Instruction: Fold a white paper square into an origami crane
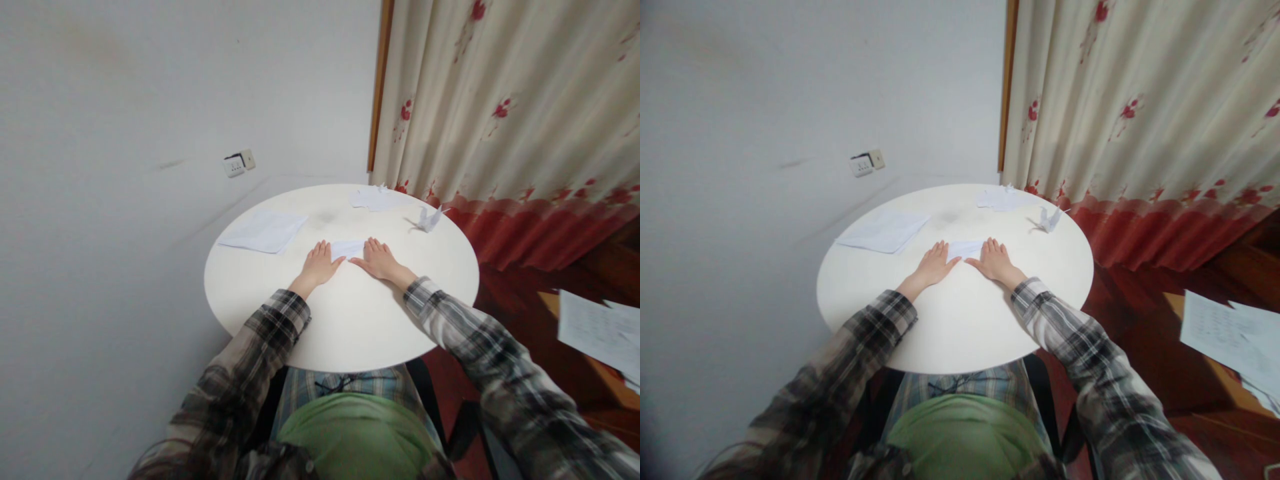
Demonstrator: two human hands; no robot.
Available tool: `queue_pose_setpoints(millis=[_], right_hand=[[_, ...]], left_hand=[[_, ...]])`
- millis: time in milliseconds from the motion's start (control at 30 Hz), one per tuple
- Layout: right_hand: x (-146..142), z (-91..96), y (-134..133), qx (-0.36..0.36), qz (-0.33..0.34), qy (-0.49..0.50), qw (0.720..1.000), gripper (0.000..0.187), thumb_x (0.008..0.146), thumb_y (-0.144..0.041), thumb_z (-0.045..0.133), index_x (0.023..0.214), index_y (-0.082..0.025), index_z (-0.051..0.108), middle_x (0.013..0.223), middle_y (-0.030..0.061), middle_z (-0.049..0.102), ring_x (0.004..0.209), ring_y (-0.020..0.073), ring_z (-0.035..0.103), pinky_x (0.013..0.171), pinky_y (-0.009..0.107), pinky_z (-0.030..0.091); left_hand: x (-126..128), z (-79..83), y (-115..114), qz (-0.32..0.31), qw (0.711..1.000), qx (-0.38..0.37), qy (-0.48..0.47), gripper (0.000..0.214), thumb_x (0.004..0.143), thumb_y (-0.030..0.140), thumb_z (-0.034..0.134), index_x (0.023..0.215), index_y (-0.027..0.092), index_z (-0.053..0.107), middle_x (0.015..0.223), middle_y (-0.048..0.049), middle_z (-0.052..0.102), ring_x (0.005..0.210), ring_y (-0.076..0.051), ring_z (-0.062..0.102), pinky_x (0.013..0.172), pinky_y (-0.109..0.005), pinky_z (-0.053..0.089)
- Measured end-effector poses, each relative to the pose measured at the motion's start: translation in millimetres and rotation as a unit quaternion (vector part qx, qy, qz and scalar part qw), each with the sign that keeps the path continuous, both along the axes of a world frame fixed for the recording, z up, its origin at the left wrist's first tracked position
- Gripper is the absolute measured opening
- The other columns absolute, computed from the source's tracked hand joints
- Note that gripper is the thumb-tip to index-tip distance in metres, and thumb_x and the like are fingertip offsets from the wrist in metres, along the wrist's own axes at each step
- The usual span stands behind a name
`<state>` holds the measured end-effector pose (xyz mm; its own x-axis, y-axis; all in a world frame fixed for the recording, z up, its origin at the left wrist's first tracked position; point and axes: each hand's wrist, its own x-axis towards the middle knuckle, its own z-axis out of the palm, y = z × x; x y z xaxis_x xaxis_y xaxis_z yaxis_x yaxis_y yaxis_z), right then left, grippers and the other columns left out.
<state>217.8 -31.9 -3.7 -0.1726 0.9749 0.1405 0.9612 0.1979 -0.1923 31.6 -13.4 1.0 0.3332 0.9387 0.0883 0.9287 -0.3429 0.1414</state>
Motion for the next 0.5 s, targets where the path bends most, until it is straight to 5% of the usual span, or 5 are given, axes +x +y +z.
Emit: queue_pose_setpoints(millis=[133,300,500], right_hand=[[0.5,0.3,-0.9,0.003,-0.004,-0.002,1.0,0.092,0.077,-0.071,0.017,0.133,0.001,0.027,0.141,0.0249,0.021,0.131,0.034,0.018,0.104,0.048,0.015],[2.3,0.9,-2.1,0.019,0.001,-0.001,1.0,0.082,0.08,-0.067,0.019,0.132,-0.004,0.032,0.139,0.0224,0.027,0.129,0.0334,0.022,0.102,0.049,0.018],[2.1,7.7,-6.6,0.056,0.015,-0.002,0.998,0.06,0.085,-0.058,0.025,0.118,-0.014,0.048,0.122,0.0177,0.048,0.114,0.029,0.04,0.093,0.046,0.03]], left_hand=[[-1.6,-3.5,1.8,-0.001,1.0,0.017,-0.004,0.069,0.085,0.055,0.021,0.134,0.007,0.027,0.143,-0.0189,0.021,0.133,-0.029,0.016,0.105,-0.042,0.02],[-4.9,-8.0,3.7,-0.033,0.999,0.037,-0.011,0.056,0.087,0.051,0.024,0.134,0.022,0.03,0.143,-0.011,0.026,0.132,-0.029,0.019,0.103,-0.047,0.021],[-5.3,-3.4,0.1,-0.072,0.994,0.073,-0.032,0.045,0.087,0.046,0.032,0.125,0.026,0.045,0.137,-0.0085,0.037,0.128,-0.028,0.028,0.102,-0.048,0.021]])
